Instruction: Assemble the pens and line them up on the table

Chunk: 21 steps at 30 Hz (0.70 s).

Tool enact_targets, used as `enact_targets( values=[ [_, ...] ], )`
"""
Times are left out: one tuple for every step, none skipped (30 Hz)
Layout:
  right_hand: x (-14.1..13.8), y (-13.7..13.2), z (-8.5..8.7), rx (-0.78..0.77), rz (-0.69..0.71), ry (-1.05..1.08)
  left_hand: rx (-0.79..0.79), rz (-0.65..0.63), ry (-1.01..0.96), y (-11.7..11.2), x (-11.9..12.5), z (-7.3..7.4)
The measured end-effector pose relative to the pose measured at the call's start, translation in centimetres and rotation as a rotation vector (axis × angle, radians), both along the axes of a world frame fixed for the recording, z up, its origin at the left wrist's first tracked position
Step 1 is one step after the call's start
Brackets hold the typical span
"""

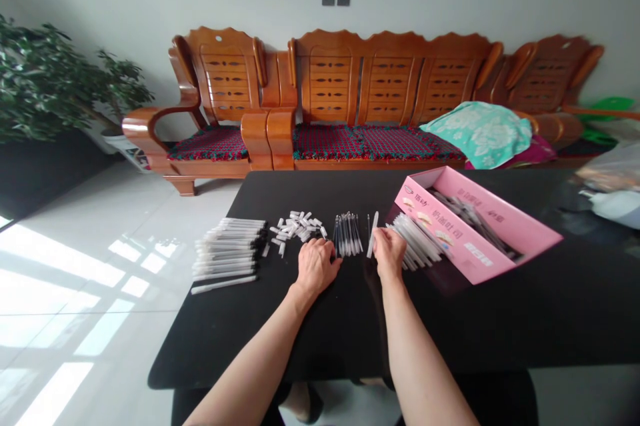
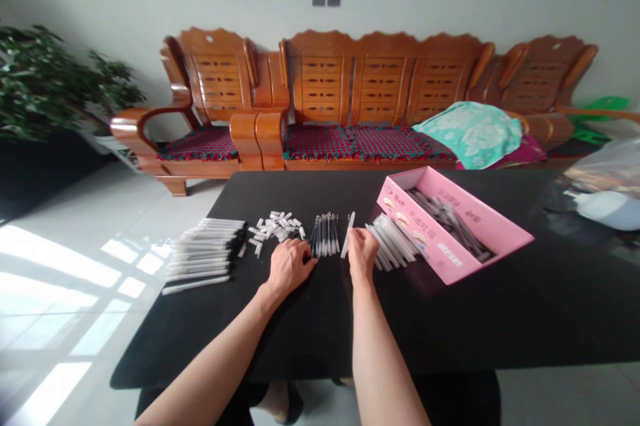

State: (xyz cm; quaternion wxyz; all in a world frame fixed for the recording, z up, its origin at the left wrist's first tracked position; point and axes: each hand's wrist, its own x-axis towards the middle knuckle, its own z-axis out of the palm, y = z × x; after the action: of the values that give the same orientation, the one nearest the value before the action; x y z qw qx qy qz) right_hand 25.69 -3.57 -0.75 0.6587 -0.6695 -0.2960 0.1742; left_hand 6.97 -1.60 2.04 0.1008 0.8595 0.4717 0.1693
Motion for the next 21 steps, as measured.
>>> enact_targets(
  values=[
    [-0.2, 0.1, -0.1, 0.025, 0.044, 0.105, -0.01, 0.009, 0.022, -0.1, 0.1, 0.1],
    [-0.4, 0.2, -0.1, 0.046, 0.082, 0.191, -0.023, 0.025, 0.045, -0.2, 0.2, 0.1],
    [-0.6, 0.2, -0.1, 0.065, 0.111, 0.257, -0.039, 0.046, 0.071, -0.2, 0.3, 0.2],
    [-0.8, 0.2, 0.0, 0.078, 0.133, 0.304, -0.057, 0.07, 0.096, -0.3, 0.5, 0.3],
    [-1.0, 0.2, 0.1, 0.086, 0.151, 0.337, -0.076, 0.097, 0.121, -0.4, 0.6, 0.4],
    [-1.1, 0.2, 0.2, 0.089, 0.166, 0.363, -0.092, 0.125, 0.144, -0.5, 0.7, 0.5],
    [-1.2, 0.2, 0.3, 0.089, 0.181, 0.386, -0.105, 0.149, 0.164, -0.5, 0.7, 0.6],
    [-1.3, 0.1, 0.5, 0.089, 0.197, 0.407, -0.116, 0.171, 0.181, -0.6, 0.7, 0.8],
    [-1.4, 0.1, 0.6, 0.092, 0.213, 0.423, -0.125, 0.186, 0.195, -0.6, 0.7, 0.9],
    [-1.5, 0.0, 0.7, 0.099, 0.229, 0.433, -0.132, 0.198, 0.202, -0.6, 0.5, 1.1],
    [-1.6, 0.0, 0.8, 0.108, 0.239, 0.439, -0.138, 0.206, 0.204, -0.5, 0.4, 1.2],
    [-1.6, 0.0, 0.9, 0.115, 0.242, 0.441, -0.143, 0.206, 0.2, -0.5, 0.2, 1.3],
    [-1.7, 0.0, 1.0, 0.12, 0.24, 0.44, -0.147, 0.203, 0.193, -0.4, 0.1, 1.3],
    [-1.8, 0.0, 1.0, 0.125, 0.237, 0.44, -0.148, 0.199, 0.184, -0.3, -0.1, 1.3],
    [-1.8, 0.0, 0.9, 0.128, 0.234, 0.44, -0.148, 0.195, 0.179, -0.3, -0.2, 1.3],
    [-1.9, 0.1, 0.9, 0.131, 0.233, 0.44, -0.146, 0.195, 0.178, -0.2, -0.3, 1.2],
    [-1.9, 0.1, 0.8, 0.135, 0.235, 0.439, -0.144, 0.196, 0.181, -0.1, -0.3, 1.2],
    [-2.0, 0.1, 0.8, 0.141, 0.242, 0.437, -0.142, 0.2, 0.187, -0.1, -0.3, 1.1],
    [-2.0, 0.1, 0.7, 0.148, 0.251, 0.435, -0.143, 0.206, 0.194, 0.0, -0.3, 1.0],
    [-2.1, 0.1, 0.7, 0.156, 0.258, 0.433, -0.147, 0.21, 0.201, 0.0, -0.2, 0.9],
    [-2.1, 0.1, 0.7, 0.163, 0.265, 0.431, -0.152, 0.215, 0.207, 0.0, -0.2, 0.8]
  ],
)
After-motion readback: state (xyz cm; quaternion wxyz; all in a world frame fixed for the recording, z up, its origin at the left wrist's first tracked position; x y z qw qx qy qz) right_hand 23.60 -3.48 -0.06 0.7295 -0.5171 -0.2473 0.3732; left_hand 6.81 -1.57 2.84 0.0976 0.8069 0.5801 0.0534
